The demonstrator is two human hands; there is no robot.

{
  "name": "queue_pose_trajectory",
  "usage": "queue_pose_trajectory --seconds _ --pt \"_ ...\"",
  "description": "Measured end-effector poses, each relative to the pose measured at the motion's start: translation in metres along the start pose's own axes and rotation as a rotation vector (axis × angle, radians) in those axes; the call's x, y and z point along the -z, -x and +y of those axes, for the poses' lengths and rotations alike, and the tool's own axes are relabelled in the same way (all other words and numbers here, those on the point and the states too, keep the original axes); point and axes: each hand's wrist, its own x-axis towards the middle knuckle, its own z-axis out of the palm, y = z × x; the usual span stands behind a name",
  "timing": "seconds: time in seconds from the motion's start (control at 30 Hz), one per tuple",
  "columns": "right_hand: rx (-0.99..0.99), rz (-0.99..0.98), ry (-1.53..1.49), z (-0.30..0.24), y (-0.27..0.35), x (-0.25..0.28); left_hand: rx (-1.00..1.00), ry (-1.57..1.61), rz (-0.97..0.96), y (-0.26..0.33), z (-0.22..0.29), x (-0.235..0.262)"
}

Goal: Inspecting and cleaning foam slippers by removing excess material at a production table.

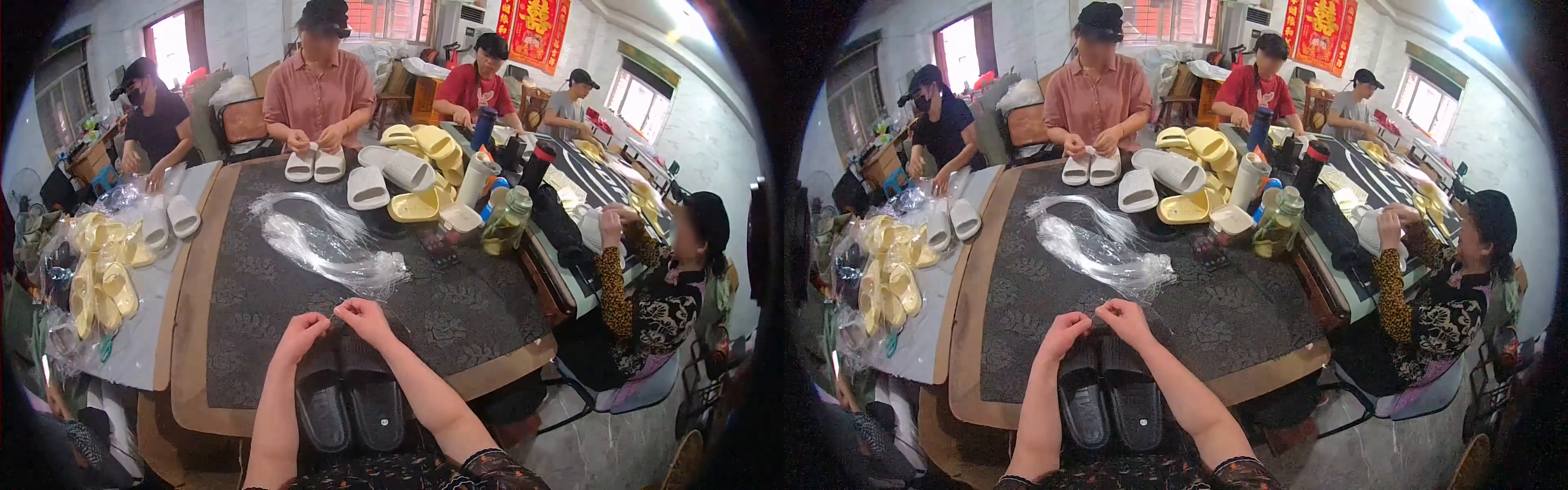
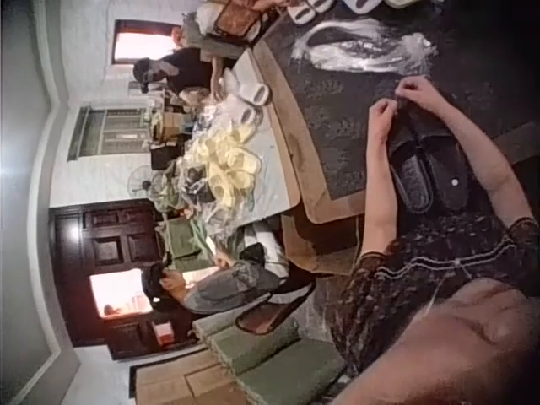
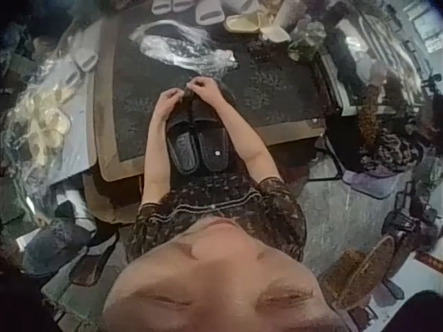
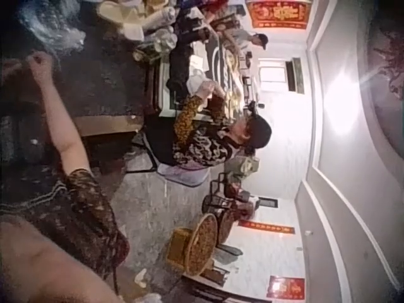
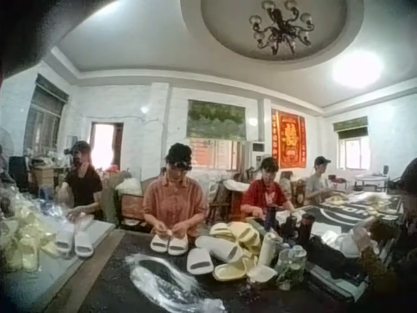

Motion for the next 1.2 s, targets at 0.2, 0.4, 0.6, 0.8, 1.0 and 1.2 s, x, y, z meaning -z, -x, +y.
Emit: queue_pose_trajectory --seconds 0.2,0.4,0.6,0.8,1.0,1.2 --pt "-0.003 0.009 0.014 -0.001 0.001 0.0 -0.014 0.02 -0.026 -0.003 -0.008 0.002" --pt "-0.005 0.001 0.005 0.001 0.0 0.001 0.035 -0.002 0.013 -0.003 -0.009 0.0" --pt "-0.004 -0.006 0.005 -0.008 0.003 0.001 0.002 0.034 0.001 -0.003 -0.008 0.0" --pt "0.034 0.086 0.003 -0.013 0.003 -0.002 -0.034 0.116 0.014 -0.005 -0.01 0.005" --pt "0.258 0.34 0.238 -0.039 0.01 0.001 -0.042 0.317 0.085 -0.005 -0.008 0.008" --pt "0.025 0.027 0.374 -0.105 0.057 0.008 -0.026 0.408 0.118 -0.009 -0.017 0.011"
